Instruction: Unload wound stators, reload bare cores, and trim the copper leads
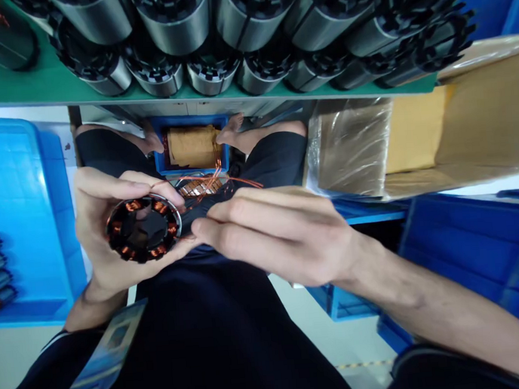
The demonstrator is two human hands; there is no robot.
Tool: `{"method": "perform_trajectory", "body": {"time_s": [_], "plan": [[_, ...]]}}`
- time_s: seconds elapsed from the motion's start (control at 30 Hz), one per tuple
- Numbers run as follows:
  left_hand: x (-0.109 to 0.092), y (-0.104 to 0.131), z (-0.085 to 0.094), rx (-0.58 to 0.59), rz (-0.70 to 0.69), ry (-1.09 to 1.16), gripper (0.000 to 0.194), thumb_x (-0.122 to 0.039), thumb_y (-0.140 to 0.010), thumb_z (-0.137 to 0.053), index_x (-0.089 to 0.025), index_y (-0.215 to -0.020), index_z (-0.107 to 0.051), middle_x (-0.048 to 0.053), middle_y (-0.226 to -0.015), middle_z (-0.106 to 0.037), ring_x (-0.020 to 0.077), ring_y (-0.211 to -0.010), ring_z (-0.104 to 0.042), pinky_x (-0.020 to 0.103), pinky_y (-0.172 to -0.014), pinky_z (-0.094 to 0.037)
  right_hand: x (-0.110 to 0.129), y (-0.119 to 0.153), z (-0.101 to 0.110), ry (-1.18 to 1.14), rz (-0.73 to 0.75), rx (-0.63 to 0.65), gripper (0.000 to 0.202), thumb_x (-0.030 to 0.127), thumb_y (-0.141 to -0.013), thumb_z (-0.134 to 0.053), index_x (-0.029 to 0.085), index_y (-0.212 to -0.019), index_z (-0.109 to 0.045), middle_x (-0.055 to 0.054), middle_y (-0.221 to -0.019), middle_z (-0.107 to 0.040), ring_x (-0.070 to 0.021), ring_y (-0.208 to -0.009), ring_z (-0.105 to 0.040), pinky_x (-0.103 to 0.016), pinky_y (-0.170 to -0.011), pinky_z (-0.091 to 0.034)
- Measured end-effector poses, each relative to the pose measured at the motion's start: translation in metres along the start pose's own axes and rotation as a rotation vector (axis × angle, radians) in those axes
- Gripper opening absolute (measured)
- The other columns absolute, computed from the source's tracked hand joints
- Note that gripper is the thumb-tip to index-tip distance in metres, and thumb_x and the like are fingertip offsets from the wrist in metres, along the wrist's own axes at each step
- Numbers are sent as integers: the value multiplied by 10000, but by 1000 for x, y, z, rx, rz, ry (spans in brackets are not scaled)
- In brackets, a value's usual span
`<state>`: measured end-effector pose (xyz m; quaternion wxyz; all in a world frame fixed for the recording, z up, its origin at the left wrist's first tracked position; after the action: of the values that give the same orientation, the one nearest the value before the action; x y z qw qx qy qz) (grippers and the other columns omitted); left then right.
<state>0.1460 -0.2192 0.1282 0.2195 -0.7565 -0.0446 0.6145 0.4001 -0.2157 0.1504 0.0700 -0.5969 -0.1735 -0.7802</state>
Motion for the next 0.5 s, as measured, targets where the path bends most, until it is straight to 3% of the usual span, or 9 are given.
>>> {"method": "perform_trajectory", "body": {"time_s": [0.1, 0.17, 0.23, 0.3, 0.37, 0.43, 0.5], "plan": [[14, 7, 0, -146, -159, 74, 881, -117, -707, -1232, -67, -1487, -824, 58, -1180, -801, 198, -984, -897, 327, -863, -806, -17, -8, -4, 191, 205, 120, 91, 470, -1178, -948, 424, -1141, -1017, -15, -1111, -969, -263, -972, -930, -421, -875, -778], [24, 14, 3, -184, -178, -16, 870, -253, -721, -1261, -138, -1474, -840, 45, -1113, -822, 204, -873, -867, 367, -732, -769, -19, -10, 1, 269, 323, 119, 151, 336, -1196, -902, 429, -1202, -1021, -13, -1145, -979, -261, -979, -944, -415, -851, -781], [32, 20, 9, -194, -98, -154, 825, -336, -766, -1251, -254, -1477, -841, 38, -1104, -861, 241, -873, -867, 435, -721, -756, -11, -8, 13, 359, 380, 44, 282, 249, -1133, -969, 453, -1321, -1018, -17, -1236, -988, -286, -1060, -962, -443, -944, -808], [33, 24, 16, -170, -67, -267, 792, -410, -799, -1236, -295, -1475, -838, 56, -1160, -873, 277, -939, -866, 491, -728, -736, 7, -1, 25, 430, 374, -57, 517, 208, -1032, -1068, 498, -1453, -991, -17, -1376, -978, -340, -1197, -961, -504, -1108, -816], [27, 24, 20, -121, -148, -348, 803, -529, -812, -1226, -267, -1463, -837, 82, -1205, -844, 283, -982, -835, 508, -723, -694, 27, 6, 26, 418, 348, -63, 626, 227, -1012, -1089, 528, -1543, -952, -3, -1457, -962, -363, -1241, -954, -520, -1140, -818], [20, 21, 19, -68, -173, -388, 844, -612, -785, -1237, -255, -1435, -834, 87, -1219, -808, 285, -1007, -815, 510, -744, -673, 40, 7, 14, 318, 305, 49, 522, 295, -1084, -1044, 508, -1550, -948, 8, -1403, -974, -316, -1129, -962, -463, -1026, -827], [15, 15, 15, -7, -108, -380, 852, -606, -767, -1261, -300, -1432, -827, 72, -1186, -801, 300, -1016, -826, 510, -779, -691, 41, 2, -3, 173, 224, 173, 301, 371, -1150, -996, 452, -1439, -990, 12, -1238, -986, -246, -954, -939, -393, -904, -797]]}}
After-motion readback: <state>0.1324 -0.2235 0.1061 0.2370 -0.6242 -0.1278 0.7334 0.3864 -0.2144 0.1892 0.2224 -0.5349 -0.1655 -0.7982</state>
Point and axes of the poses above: each hand's wrist, its own y-axis away from the middle knuckle, its own z-axis out of the back of the hand, x = y × z, the point moved 4 cm from there along -y, towards the middle knuckle
